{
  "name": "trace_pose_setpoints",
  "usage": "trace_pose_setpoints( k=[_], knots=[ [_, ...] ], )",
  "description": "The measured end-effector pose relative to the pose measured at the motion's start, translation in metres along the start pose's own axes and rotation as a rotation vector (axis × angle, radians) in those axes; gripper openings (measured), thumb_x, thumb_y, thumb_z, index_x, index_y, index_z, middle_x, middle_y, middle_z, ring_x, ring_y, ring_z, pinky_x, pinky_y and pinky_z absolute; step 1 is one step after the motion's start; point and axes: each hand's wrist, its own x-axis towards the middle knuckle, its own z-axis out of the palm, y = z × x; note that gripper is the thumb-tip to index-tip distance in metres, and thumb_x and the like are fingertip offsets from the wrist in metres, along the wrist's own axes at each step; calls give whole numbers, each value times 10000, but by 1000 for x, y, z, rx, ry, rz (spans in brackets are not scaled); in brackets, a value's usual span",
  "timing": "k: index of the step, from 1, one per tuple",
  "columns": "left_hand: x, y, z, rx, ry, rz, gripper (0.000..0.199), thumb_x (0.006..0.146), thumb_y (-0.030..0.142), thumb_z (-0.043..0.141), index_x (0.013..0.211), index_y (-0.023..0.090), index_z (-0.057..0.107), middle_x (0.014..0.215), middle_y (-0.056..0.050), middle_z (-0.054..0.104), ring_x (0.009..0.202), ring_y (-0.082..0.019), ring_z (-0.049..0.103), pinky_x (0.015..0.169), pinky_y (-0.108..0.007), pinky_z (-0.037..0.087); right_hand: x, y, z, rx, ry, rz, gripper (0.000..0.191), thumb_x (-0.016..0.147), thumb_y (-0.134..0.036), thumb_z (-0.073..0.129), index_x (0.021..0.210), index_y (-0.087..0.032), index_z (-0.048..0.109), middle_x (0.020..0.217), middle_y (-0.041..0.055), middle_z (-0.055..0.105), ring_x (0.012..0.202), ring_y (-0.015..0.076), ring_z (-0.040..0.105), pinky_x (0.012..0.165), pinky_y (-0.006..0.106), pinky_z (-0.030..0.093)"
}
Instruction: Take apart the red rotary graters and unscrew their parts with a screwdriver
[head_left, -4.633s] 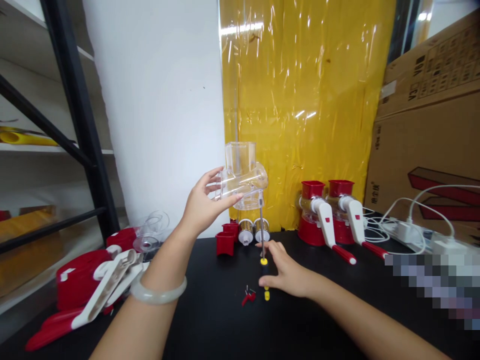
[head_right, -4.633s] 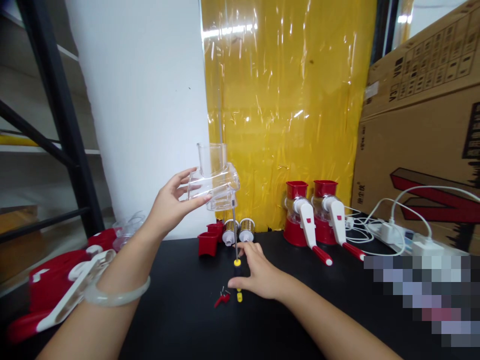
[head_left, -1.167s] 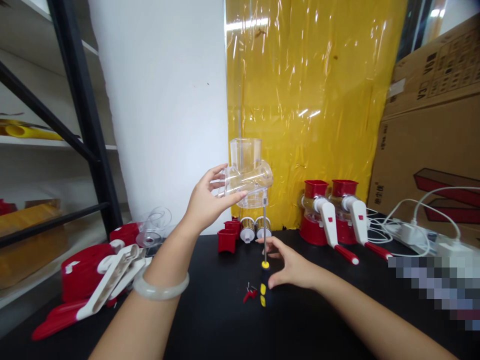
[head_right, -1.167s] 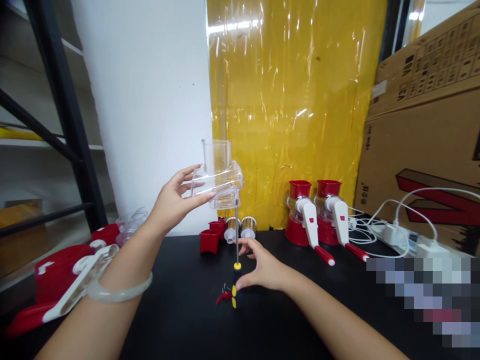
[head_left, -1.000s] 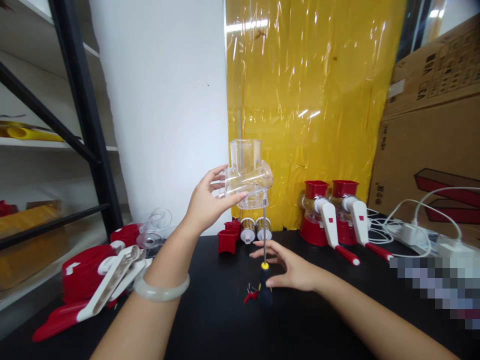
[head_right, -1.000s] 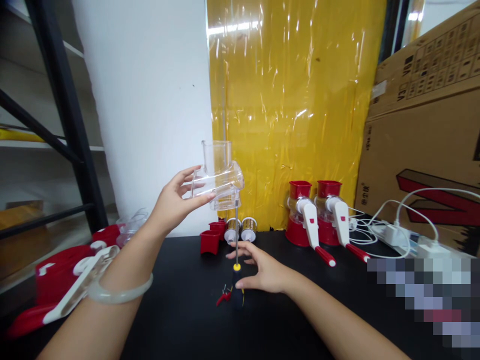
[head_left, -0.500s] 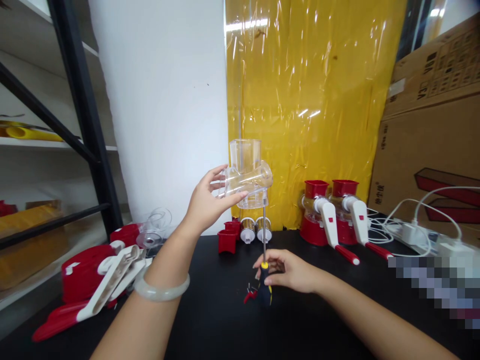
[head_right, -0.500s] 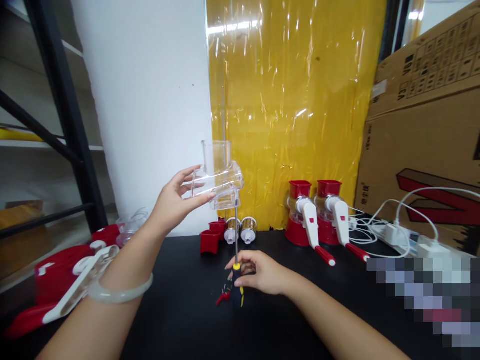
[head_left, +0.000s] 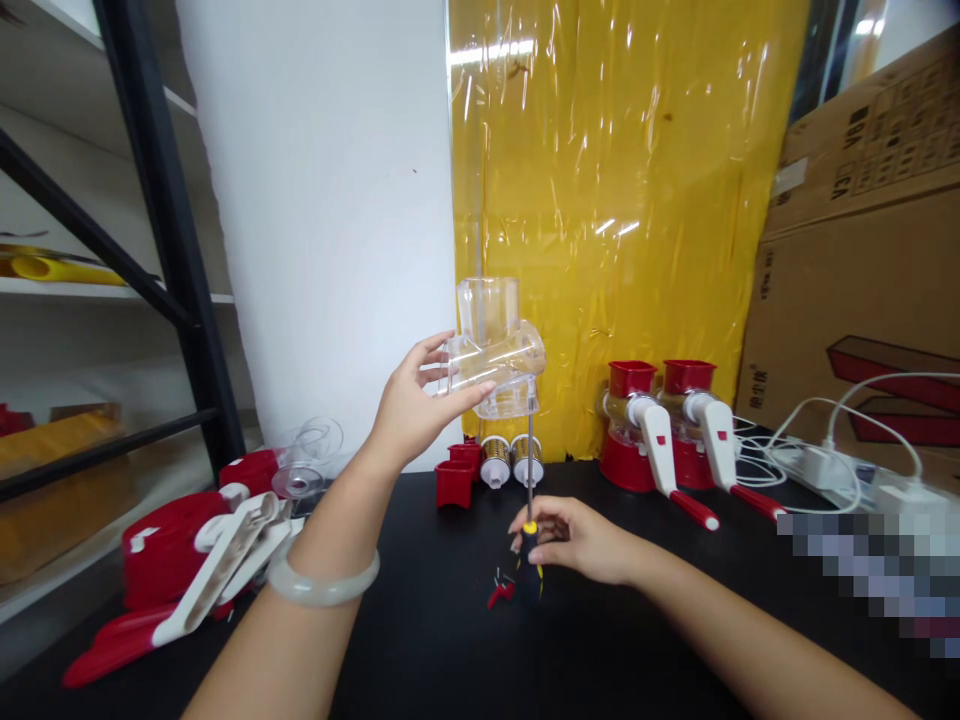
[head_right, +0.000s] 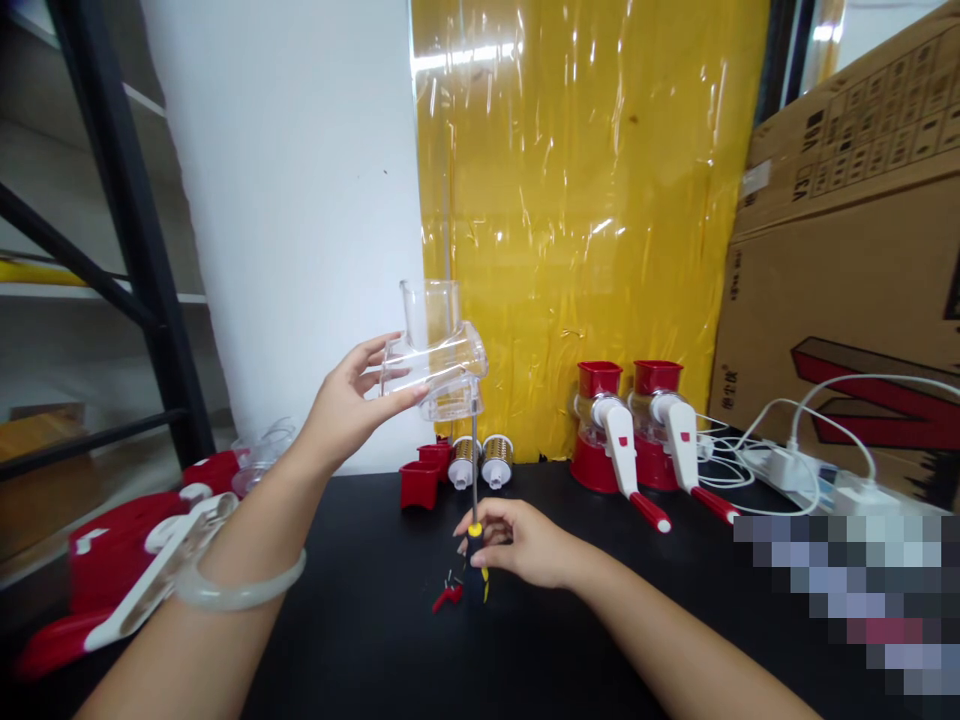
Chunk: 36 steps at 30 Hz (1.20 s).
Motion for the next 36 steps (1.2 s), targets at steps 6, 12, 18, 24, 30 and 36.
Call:
trace_pose_setpoints(
  k=[6,12,18,24,30,36],
  knots=[
    [-1,3,1,-6,8,-6,769,581,350,869,1273,218,560,1217,-128,594,1071,-281,617,926,-472,521,1,2,-1,-4,13,-5,412,700,-361,818,1009,-162,631,990,63,677,927,173,653,883,370,496],
    [-2,5,2,-24,8,2,755,583,332,865,1265,217,562,1208,-128,599,1099,-283,599,914,-454,531,0,1,0,-25,33,5,423,706,-386,810,1024,-167,635,993,65,683,915,176,658,874,375,500],
    [-4,4,3,-48,13,39,735,592,305,855,1262,252,559,1258,-122,581,1119,-288,585,848,-421,563,0,0,0,-40,37,0,428,712,-399,801,1031,-168,634,997,67,688,908,179,663,867,375,506],
    [-3,3,5,-54,24,32,750,581,308,863,1264,255,558,1288,-118,559,1107,-282,591,849,-421,570,0,0,0,-34,34,4,431,706,-395,807,1026,-165,633,997,70,688,914,181,661,868,376,505],
    [-3,1,4,-61,36,45,741,597,304,854,1273,262,553,1248,-110,561,1113,-282,591,843,-414,576,0,0,0,-38,42,4,437,700,-411,809,1021,-168,639,976,61,686,897,176,658,864,373,503],
    [-2,1,4,-52,45,42,732,600,309,854,1265,254,554,1243,-117,574,1110,-283,595,852,-419,572,0,0,0,-43,40,7,427,698,-403,811,1012,-173,636,983,59,684,898,179,658,866,374,505]
  ],
)
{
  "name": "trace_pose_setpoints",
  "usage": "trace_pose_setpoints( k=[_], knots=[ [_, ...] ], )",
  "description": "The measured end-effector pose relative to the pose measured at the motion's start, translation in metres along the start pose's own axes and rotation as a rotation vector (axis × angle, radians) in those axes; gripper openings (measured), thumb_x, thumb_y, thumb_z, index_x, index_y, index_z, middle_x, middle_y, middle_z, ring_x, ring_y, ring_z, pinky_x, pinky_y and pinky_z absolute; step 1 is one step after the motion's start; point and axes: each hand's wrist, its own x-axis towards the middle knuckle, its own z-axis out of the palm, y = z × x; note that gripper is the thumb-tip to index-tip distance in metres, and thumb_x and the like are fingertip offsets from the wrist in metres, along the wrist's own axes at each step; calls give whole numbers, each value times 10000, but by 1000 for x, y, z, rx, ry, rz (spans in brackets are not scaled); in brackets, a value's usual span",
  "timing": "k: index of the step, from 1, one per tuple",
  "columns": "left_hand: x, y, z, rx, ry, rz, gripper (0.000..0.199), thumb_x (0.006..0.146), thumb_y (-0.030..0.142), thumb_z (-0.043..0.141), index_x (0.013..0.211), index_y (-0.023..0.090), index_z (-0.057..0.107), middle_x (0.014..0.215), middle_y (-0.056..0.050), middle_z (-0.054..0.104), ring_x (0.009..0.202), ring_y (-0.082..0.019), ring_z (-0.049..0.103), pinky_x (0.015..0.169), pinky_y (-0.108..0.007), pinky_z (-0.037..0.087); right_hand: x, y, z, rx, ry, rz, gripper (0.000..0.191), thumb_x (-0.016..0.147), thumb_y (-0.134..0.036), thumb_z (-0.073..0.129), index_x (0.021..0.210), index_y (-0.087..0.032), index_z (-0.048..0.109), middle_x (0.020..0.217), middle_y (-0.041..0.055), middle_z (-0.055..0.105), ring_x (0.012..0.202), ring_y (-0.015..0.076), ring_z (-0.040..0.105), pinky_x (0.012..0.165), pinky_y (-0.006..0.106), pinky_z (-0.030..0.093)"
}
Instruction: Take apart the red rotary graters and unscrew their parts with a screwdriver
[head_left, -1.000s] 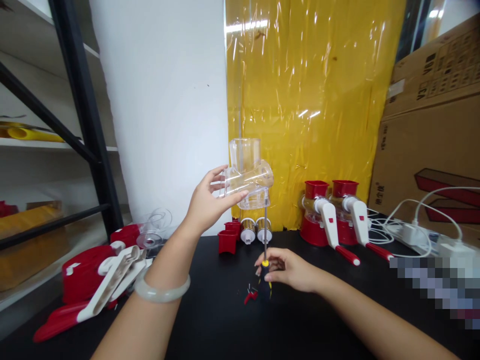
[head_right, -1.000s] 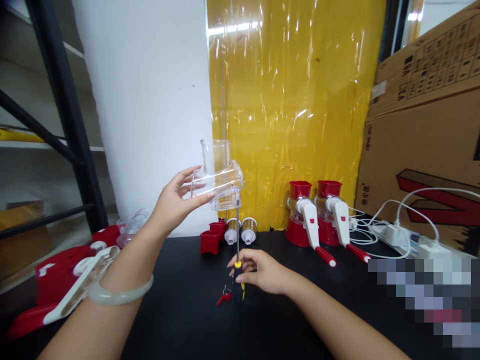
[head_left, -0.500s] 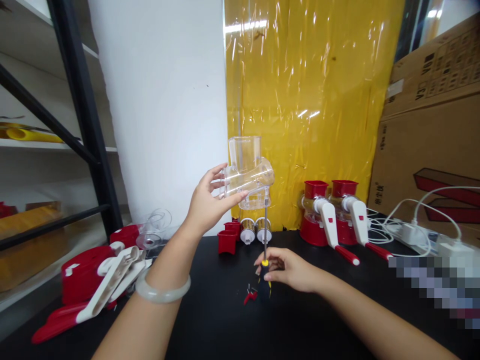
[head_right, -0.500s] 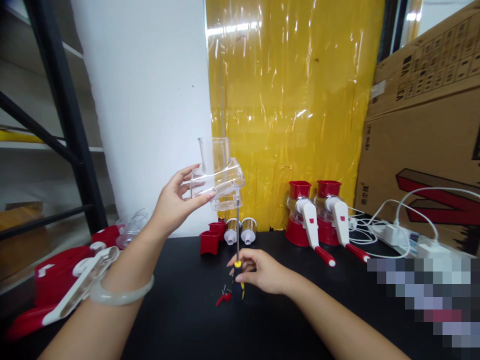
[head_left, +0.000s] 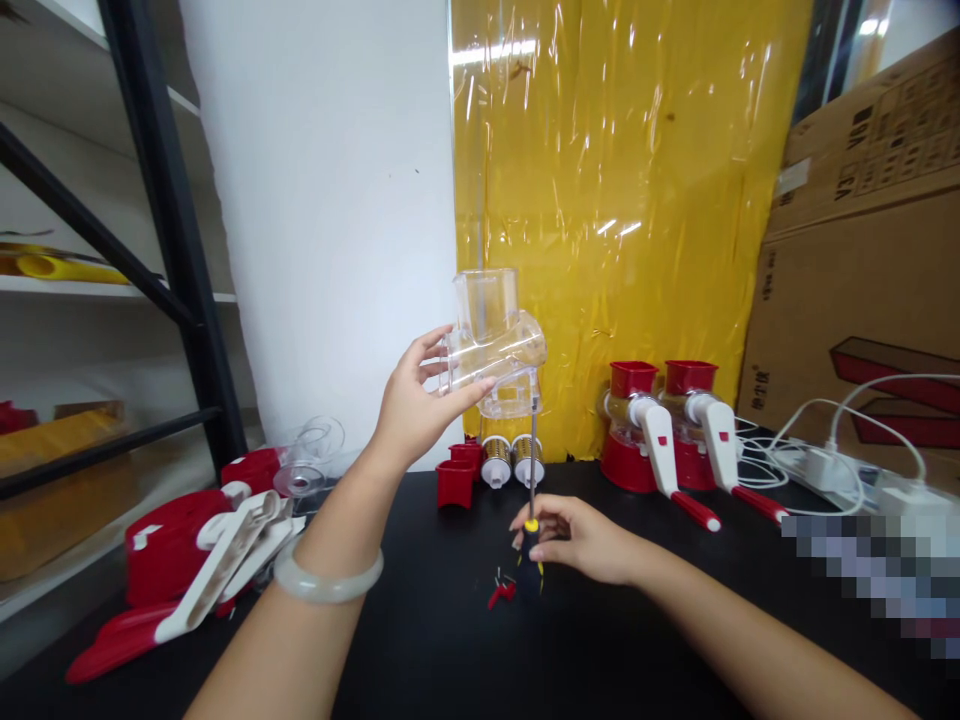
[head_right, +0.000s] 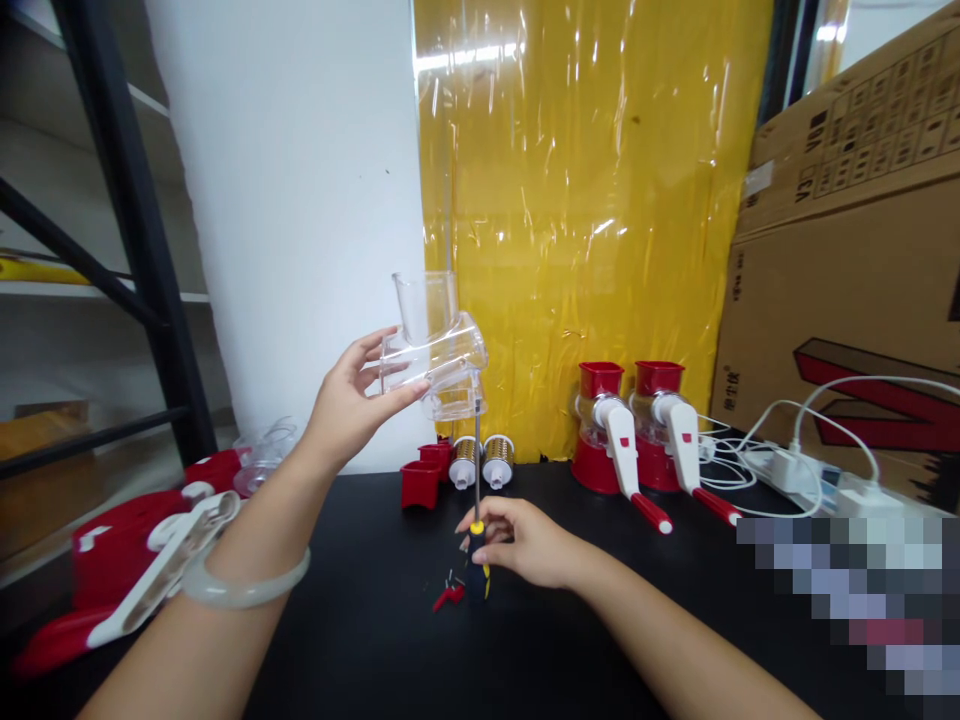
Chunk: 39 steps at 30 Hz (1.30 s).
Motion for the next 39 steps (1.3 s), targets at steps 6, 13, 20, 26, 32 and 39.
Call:
trace_pose_setpoints(
  k=[6,13,20,26,32,39],
  knots=[
    [1,1,-3,23,52,7,749,608,341,857,1277,226,541,1267,-132,562,1081,-279,618,885,-434,557,0,0,0,4,-5,1,423,710,-391,803,1021,-165,629,983,69,688,906,183,662,869,379,504],
    [5,-4,-9,-25,147,37,673,657,381,826,1241,244,523,1224,-102,580,1055,-244,633,928,-412,535,0,-1,0,-1,6,9,434,705,-397,805,1030,-166,634,990,71,693,911,186,665,871,376,500],
    [9,19,-35,-329,345,-65,512,723,453,763,1131,267,516,1205,-75,562,1122,-262,600,901,-405,555,0,1,-1,-6,-3,1,414,714,-370,798,1030,-164,628,983,70,696,917,189,668,870,374,507],
    [-11,18,-72,-458,431,-281,376,736,449,742,965,221,549,1106,-65,581,978,-247,657,856,-443,579,-2,-4,0,-31,-20,-8,384,726,-346,783,1020,-158,622,989,68,690,888,172,662,864,363,513],
    [-52,-20,-106,-352,315,-736,472,731,529,732,1041,206,582,991,-95,663,788,-216,692,629,-295,561,-3,-5,1,-32,-28,-17,367,723,-342,780,997,-164,614,997,66,691,905,178,664,867,364,515],
    [-71,-31,-122,-28,190,-722,500,609,480,822,964,185,629,923,-47,681,729,-164,656,649,-290,518,-3,-2,-1,-66,-29,-22,357,741,-345,762,1014,-168,613,1004,71,693,875,176,661,836,360,516]
  ],
)
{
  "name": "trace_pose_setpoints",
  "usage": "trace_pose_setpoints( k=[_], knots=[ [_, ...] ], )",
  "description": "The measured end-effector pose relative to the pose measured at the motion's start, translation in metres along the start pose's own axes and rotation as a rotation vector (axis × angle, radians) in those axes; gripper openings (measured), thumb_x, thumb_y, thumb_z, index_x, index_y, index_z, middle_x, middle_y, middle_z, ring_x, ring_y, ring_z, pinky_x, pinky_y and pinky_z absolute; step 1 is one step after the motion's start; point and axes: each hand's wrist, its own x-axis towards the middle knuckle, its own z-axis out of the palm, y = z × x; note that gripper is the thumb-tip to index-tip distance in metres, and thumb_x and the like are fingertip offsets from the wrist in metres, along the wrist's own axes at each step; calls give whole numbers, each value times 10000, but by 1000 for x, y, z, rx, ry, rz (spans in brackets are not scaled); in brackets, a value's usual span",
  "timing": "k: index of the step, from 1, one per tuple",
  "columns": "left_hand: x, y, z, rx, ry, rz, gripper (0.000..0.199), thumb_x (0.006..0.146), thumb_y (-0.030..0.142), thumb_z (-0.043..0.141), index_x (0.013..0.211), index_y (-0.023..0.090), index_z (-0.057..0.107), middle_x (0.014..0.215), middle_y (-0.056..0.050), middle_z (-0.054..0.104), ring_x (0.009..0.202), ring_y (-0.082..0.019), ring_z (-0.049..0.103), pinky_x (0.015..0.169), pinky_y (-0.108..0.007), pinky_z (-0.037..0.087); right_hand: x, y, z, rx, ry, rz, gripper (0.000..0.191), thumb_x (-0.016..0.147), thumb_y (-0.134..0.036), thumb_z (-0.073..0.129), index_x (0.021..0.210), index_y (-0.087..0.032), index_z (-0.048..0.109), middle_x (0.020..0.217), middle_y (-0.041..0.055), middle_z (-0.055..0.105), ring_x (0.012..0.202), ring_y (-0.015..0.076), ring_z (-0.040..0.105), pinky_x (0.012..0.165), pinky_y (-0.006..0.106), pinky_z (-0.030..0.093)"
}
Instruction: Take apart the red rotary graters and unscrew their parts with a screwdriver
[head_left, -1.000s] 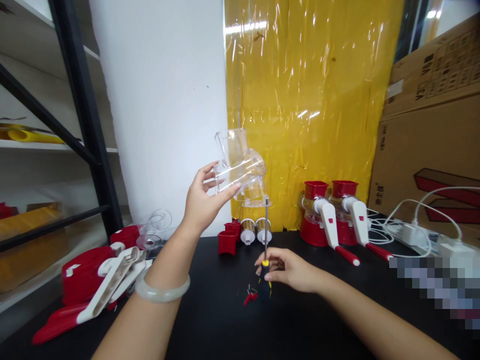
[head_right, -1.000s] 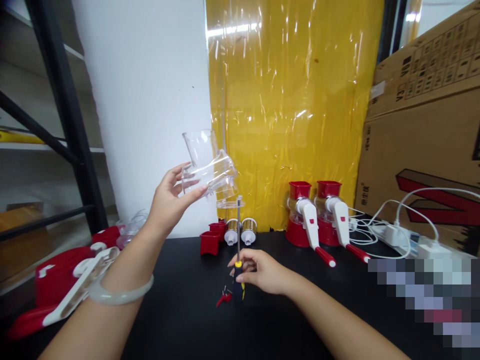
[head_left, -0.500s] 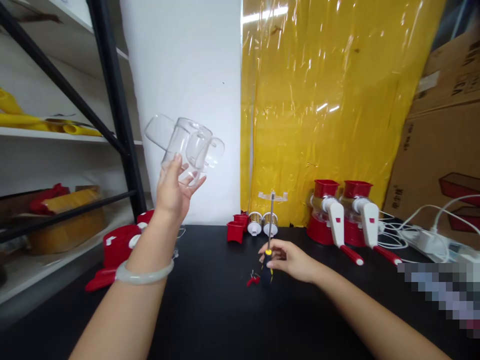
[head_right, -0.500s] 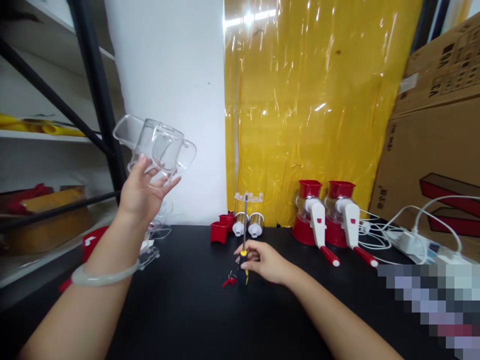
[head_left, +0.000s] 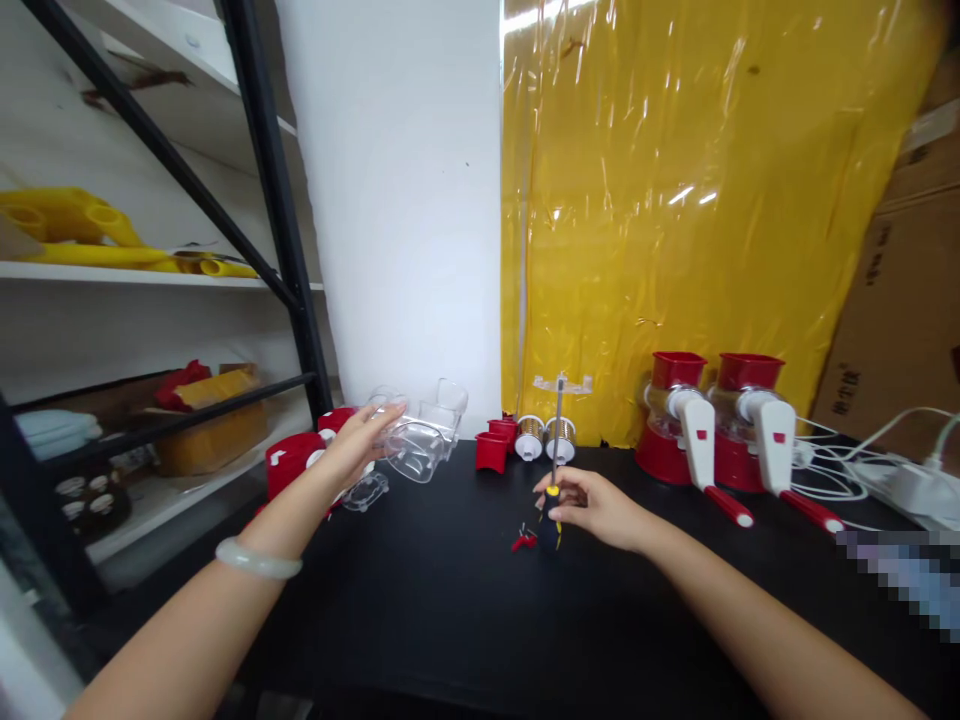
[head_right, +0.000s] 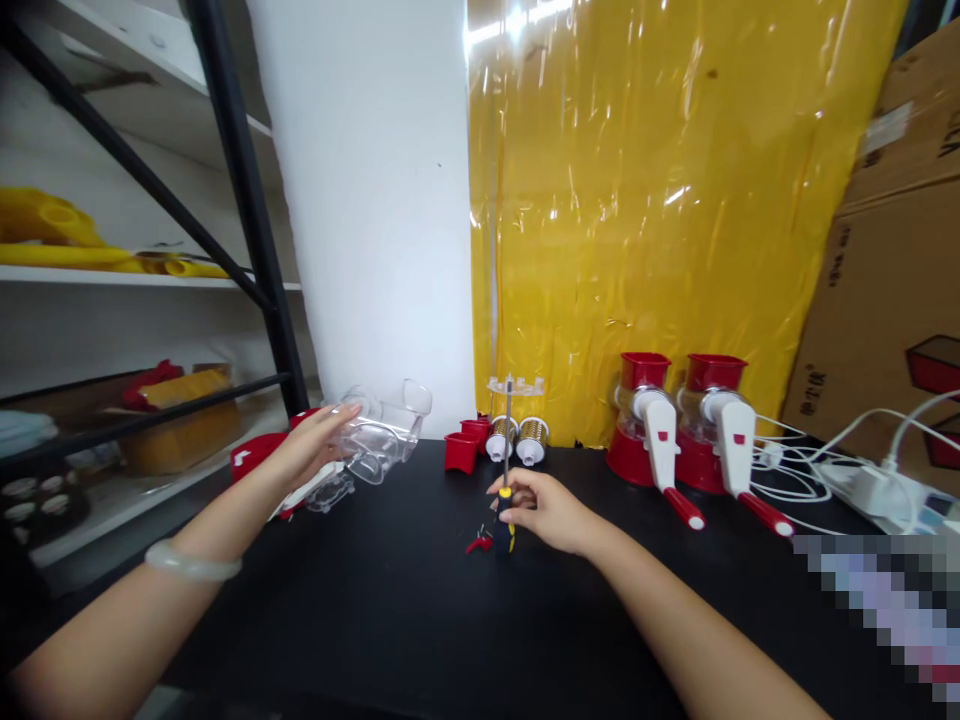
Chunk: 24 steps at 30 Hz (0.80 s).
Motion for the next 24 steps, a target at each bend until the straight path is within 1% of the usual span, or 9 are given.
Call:
trace_pose_setpoints(
  k=[3,5,8,10,14,17,19,21,24],
  knots=[
    [5,5,0,268,112,92,629,542,486,848,1044,179,626,914,-76,694,792,-220,679,678,-322,513,0,1,0,8,-7,-4,354,742,-331,761,1017,-167,610,1007,72,695,911,181,665,857,359,516],
    [10,9,0,478,130,169,726,511,494,858,1119,187,609,921,-90,699,864,-263,684,734,-356,523,0,1,0,12,-13,-10,363,743,-327,760,1032,-167,611,995,68,696,909,179,667,860,358,518],
    [17,12,0,702,78,262,862,510,530,843,1244,206,528,1024,-109,695,993,-288,668,823,-378,525,0,1,0,12,-19,-23,367,745,-330,759,1040,-168,615,977,62,693,886,175,667,853,361,522],
    [20,14,2,817,13,277,939,524,558,820,1318,215,455,1103,-125,679,1026,-293,661,836,-381,523,1,1,-1,17,-23,-24,365,745,-327,760,1041,-168,616,985,63,693,892,175,668,860,364,522],
    [24,21,10,1093,-131,242,1022,525,573,789,1390,190,401,1141,-154,668,1074,-325,639,861,-385,504,1,1,-1,21,-19,-14,370,733,-320,768,1033,-168,614,984,63,698,911,179,673,876,369,525],
    [27,26,18,1240,-279,173,1041,546,577,755,1426,166,379,1142,-163,675,1079,-329,633,876,-372,489,1,0,-2,23,-17,-11,371,732,-327,768,1029,-168,613,982,63,700,919,182,678,881,373,528],
    [31,29,24,1319,-342,129,1047,566,595,724,1443,152,365,1154,-172,675,1052,-332,641,862,-370,485,1,0,-2,26,-20,-10,376,733,-334,769,1033,-169,614,983,62,699,920,183,680,882,375,529],
    [38,30,30,1378,-360,93,1062,566,605,712,1452,139,357,1155,-176,678,1038,-342,644,841,-371,484,1,1,-2,30,-15,-8,382,729,-342,773,1031,-169,615,975,61,698,917,184,680,884,377,530],
    [49,30,41,1390,-326,63,1105,538,595,732,1452,108,345,1197,-196,660,1072,-358,633,839,-365,479,1,1,-2,31,-7,-9,390,726,-352,777,1030,-167,618,977,65,700,921,186,679,889,383,530]
  ],
)
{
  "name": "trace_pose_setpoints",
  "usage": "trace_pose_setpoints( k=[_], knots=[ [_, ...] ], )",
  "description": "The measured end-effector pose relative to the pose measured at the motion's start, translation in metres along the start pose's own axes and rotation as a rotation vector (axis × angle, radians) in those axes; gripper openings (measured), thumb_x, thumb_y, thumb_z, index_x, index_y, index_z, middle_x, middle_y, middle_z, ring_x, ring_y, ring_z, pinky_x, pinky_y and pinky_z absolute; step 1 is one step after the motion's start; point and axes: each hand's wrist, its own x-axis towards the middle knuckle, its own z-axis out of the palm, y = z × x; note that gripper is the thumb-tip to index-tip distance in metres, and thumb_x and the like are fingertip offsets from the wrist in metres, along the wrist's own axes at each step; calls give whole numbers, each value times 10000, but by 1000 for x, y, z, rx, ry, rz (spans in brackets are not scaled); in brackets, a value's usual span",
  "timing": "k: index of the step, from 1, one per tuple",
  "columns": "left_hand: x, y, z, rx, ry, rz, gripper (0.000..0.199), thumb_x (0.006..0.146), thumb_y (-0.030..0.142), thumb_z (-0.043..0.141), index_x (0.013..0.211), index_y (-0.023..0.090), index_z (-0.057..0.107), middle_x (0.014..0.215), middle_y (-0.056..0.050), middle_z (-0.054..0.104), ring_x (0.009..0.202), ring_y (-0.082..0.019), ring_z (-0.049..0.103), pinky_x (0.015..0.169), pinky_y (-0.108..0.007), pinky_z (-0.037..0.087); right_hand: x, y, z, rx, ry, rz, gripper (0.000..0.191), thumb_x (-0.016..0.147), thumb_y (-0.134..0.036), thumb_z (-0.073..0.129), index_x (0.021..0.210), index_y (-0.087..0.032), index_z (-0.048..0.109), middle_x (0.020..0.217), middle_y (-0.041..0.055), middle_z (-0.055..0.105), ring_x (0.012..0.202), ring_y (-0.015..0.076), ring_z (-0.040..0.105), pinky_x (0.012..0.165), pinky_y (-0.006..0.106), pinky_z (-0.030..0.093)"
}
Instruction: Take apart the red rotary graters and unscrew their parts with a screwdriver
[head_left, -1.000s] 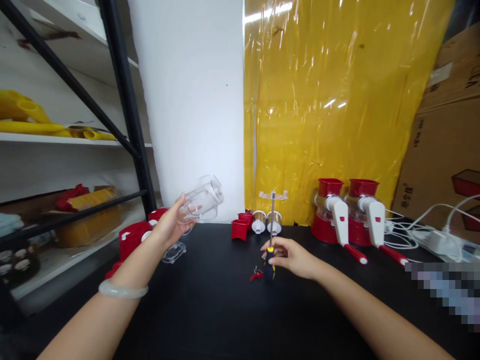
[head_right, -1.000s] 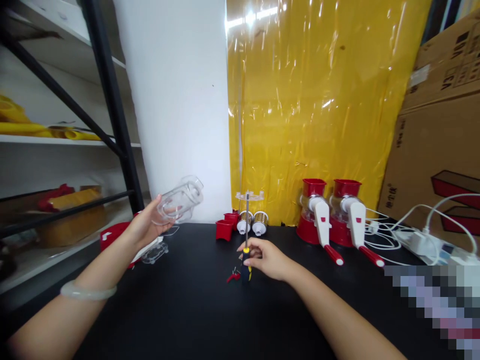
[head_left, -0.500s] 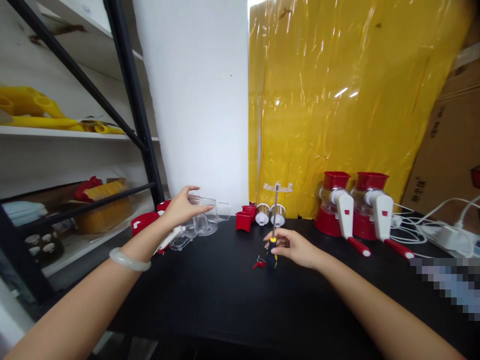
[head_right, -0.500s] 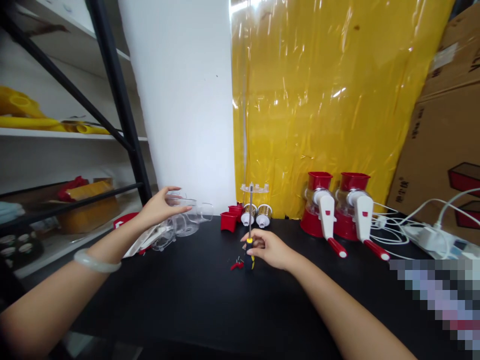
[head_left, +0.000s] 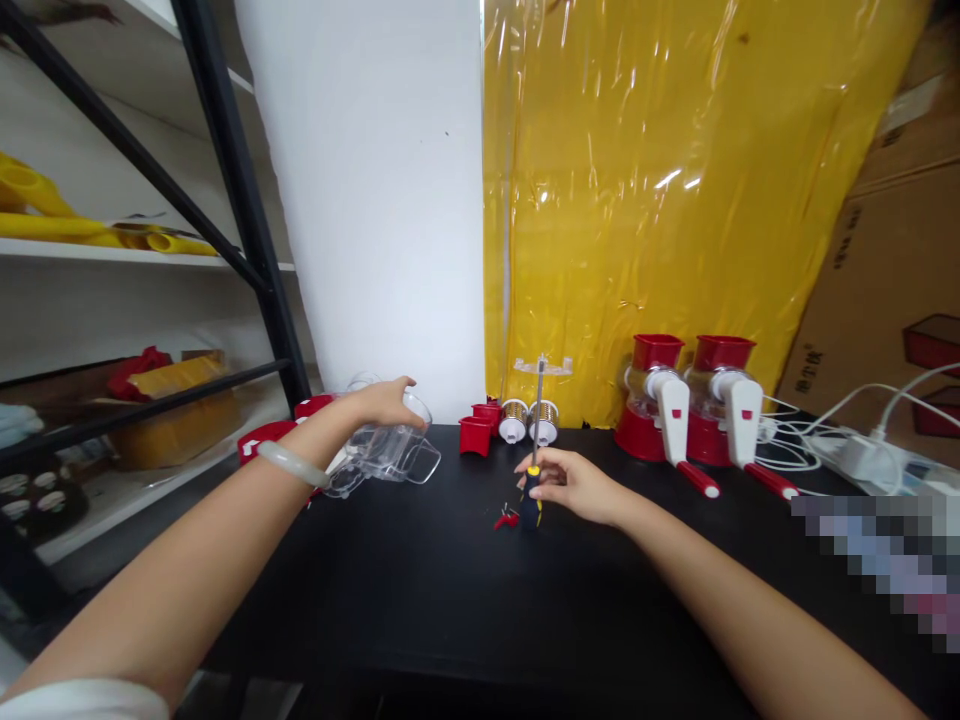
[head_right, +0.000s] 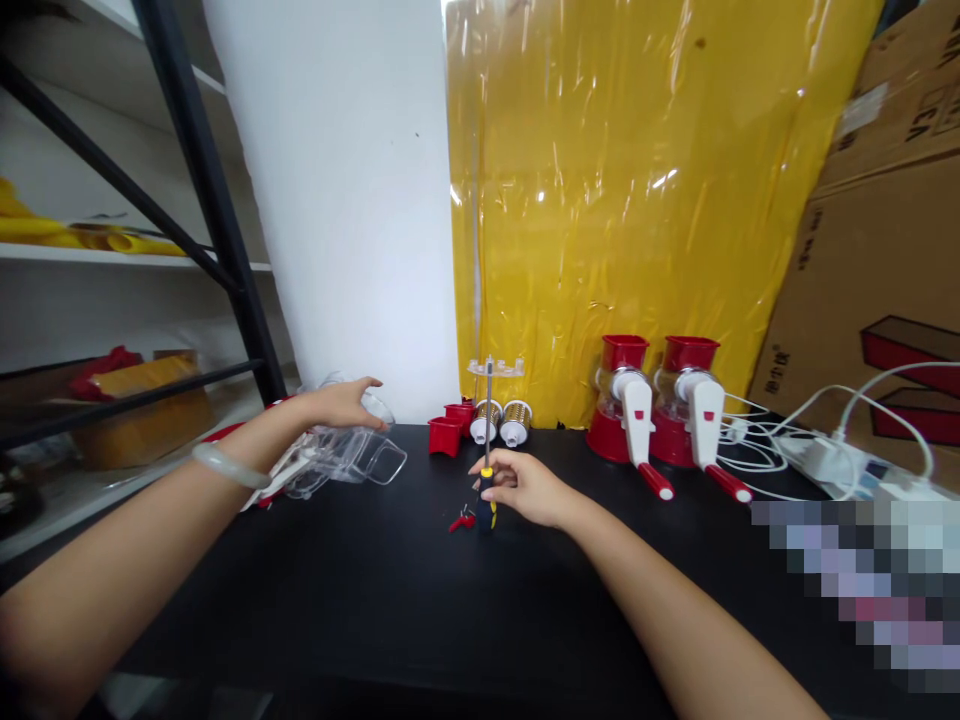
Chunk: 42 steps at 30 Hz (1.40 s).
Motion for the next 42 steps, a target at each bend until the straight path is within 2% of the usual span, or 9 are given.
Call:
trace_pose_setpoints(
  k=[4,7,14,17,22,27,29,34,42],
  knots=[
    [19,11,4,-41,43,-80,1141,492,588,777,1379,1,363,1191,-279,639,1054,-382,641,792,-362,485,0,0,0,5,-4,3,393,723,-353,780,1027,-164,617,985,66,699,928,184,677,894,382,528],
    [31,17,10,-83,73,-120,1105,509,575,790,1348,-7,369,1122,-275,669,994,-365,669,735,-342,489,1,0,-1,10,-7,4,394,718,-359,784,1018,-166,617,978,59,693,926,181,675,899,382,525],
    [40,28,25,-78,260,-163,629,759,603,578,1141,103,595,1166,-267,657,1104,-413,617,796,-415,475,1,1,-1,15,-7,9,421,709,-389,791,1029,-173,623,973,60,694,928,189,675,902,396,523],
    [39,30,22,-75,301,-143,542,814,578,513,1086,125,631,1172,-242,664,1109,-398,614,820,-428,472,0,0,-1,-5,-6,2,410,720,-372,784,1040,-171,625,975,60,692,920,183,673,896,386,520],
    [22,12,5,-100,271,-44,621,808,649,488,1140,141,621,1182,-195,675,1109,-347,622,893,-400,461,0,1,0,15,-13,0,422,718,-384,786,1043,-168,625,973,64,693,931,190,675,899,393,521],
    [-11,-19,8,-143,117,102,1003,520,643,778,1369,210,462,1397,-196,533,1257,-371,529,983,-394,434,0,0,0,-6,-20,1,428,728,-387,781,1056,-164,621,995,73,693,924,190,675,901,392,521],
    [-19,-26,19,-162,146,70,1043,548,656,756,1408,187,398,1387,-222,528,1240,-372,545,955,-394,456,0,-1,0,-10,-22,5,420,732,-382,778,1056,-167,621,997,70,692,915,186,675,894,387,524],
    [-16,-28,46,-168,297,-11,879,714,625,646,1379,104,403,1273,-213,609,1166,-347,597,937,-382,458,0,1,1,8,-8,7,388,737,-372,772,1030,-171,617,994,68,696,927,184,674,893,377,526],
    [8,-31,57,-127,468,-233,865,745,601,636,1364,86,320,1165,-258,647,1146,-404,600,846,-420,468,0,-1,0,-7,-16,15,419,737,-379,774,1065,-173,616,1009,69,693,916,185,674,901,387,522]
  ],
)
